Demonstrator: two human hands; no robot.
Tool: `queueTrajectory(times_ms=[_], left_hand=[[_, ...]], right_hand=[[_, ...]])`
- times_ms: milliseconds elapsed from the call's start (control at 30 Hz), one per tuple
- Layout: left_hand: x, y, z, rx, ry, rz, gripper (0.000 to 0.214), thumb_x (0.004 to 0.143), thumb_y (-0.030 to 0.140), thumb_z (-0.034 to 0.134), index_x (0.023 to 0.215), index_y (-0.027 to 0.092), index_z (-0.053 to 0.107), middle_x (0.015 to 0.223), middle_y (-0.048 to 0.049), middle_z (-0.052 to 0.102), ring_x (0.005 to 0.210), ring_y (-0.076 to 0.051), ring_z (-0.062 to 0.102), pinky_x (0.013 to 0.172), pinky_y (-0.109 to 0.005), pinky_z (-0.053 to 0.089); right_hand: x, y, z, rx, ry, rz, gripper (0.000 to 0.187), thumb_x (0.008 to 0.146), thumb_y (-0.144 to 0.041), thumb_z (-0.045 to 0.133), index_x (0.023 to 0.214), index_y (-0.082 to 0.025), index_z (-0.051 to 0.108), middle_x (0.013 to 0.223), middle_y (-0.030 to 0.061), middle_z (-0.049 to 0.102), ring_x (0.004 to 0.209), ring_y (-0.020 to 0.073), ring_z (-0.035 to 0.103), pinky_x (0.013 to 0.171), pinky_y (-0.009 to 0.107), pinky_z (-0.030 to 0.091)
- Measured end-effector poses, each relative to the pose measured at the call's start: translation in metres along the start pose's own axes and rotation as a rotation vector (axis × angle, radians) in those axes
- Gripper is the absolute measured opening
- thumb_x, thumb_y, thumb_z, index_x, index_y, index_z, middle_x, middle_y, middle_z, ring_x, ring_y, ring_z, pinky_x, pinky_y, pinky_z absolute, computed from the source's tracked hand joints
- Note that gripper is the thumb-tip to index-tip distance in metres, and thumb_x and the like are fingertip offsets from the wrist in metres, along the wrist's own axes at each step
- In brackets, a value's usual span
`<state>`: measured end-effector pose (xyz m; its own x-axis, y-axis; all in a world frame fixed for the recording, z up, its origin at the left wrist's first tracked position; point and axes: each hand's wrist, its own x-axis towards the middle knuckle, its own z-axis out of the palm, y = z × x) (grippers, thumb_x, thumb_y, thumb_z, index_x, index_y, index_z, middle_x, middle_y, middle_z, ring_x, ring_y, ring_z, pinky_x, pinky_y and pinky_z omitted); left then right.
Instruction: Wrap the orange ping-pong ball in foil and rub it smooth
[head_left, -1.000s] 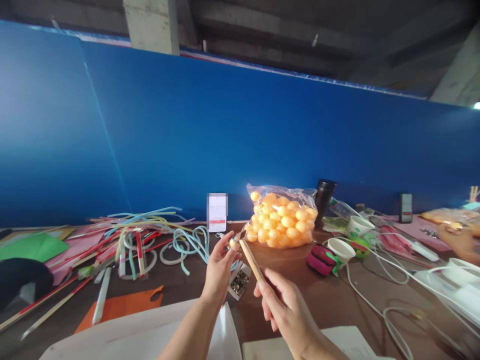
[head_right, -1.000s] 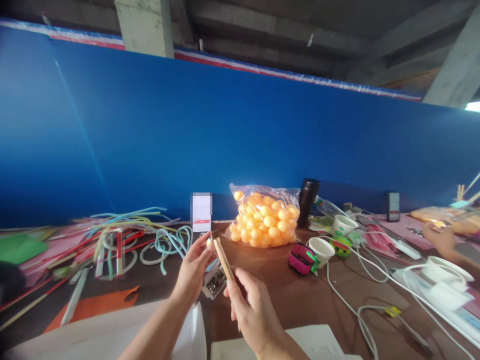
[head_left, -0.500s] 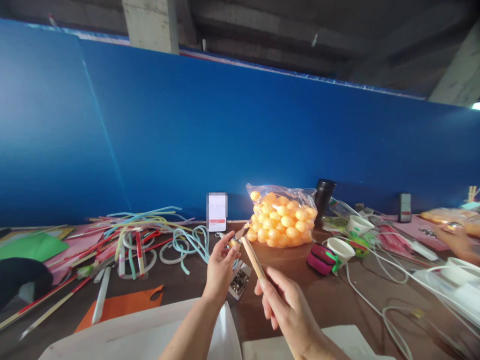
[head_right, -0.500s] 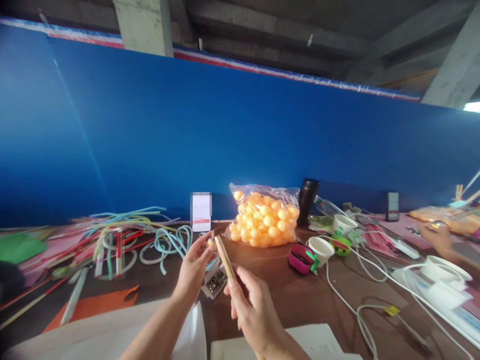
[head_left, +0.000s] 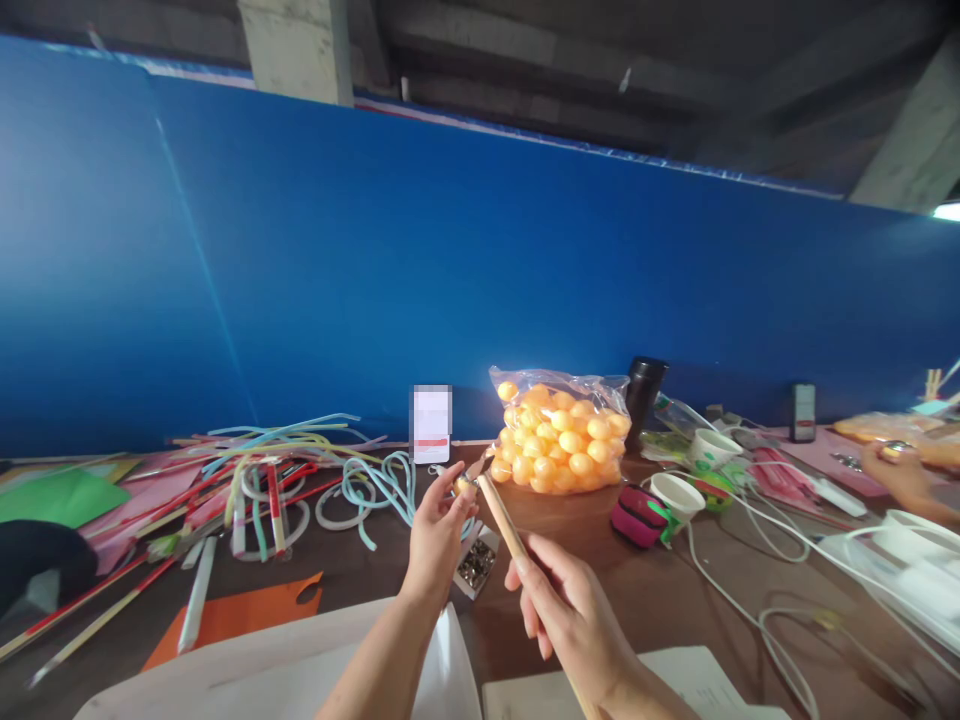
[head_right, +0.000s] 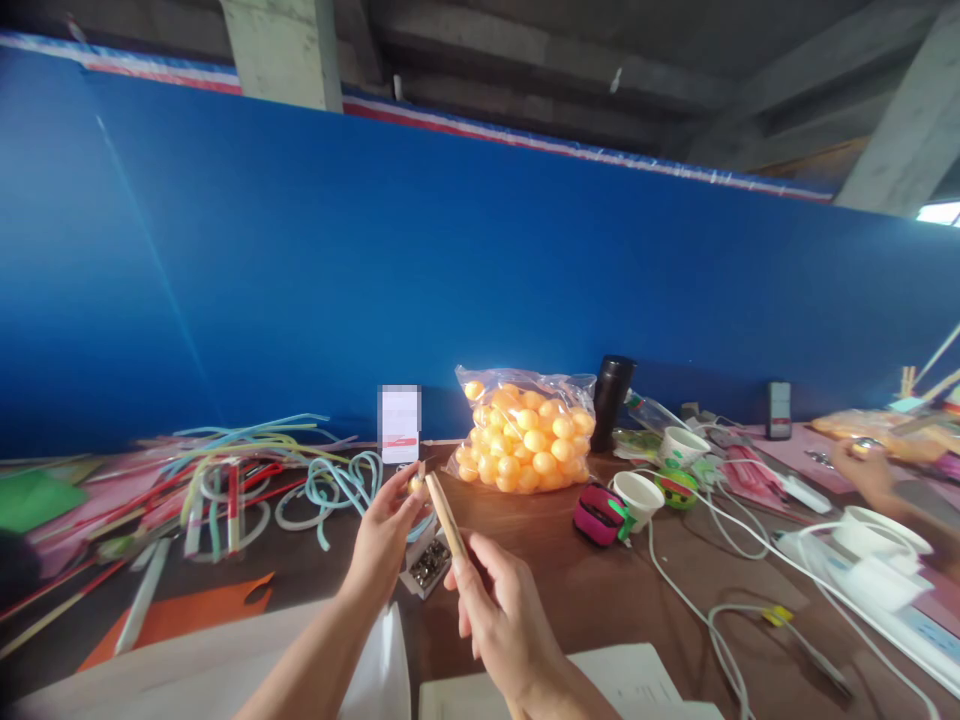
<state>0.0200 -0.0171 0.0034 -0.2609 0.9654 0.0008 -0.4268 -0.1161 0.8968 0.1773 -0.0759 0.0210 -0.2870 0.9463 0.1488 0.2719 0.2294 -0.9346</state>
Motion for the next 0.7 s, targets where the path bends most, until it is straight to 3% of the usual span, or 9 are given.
queueTrajectory(times_ms=[267,700], left_hand=[[0.0028,0.0013,-0.0036,-0.301,-0.101,-0.032,0.044,0.075,0.033,0.074,0.117,0.025,0.063,0.100,-0.0036,0.068,0.082,-0.011,0.065,0.083,-0.026,0.051],[0.0015,0.0005,-0.0041,-0.248,-0.099,-0.038,0.046,0.076,0.032,0.074,0.120,0.027,0.063,0.097,-0.0014,0.067,0.082,-0.011,0.066,0.089,-0.028,0.048]], right_hand=[[-0.0029,-0.0053,-0.0014,0.029,0.013,-0.015,0.036,0.097,-0.049,0.043,0.086,-0.018,0.057,0.050,-0.0065,0.049,0.036,0.0059,0.039,0.036,0.016,0.031],[-0.0017,-0.0044,-0.0005,0.017,0.011,-0.005,0.037,0.096,-0.051,0.043,0.086,-0.018,0.056,0.053,-0.0061,0.050,0.036,0.0069,0.040,0.035,0.017,0.030]])
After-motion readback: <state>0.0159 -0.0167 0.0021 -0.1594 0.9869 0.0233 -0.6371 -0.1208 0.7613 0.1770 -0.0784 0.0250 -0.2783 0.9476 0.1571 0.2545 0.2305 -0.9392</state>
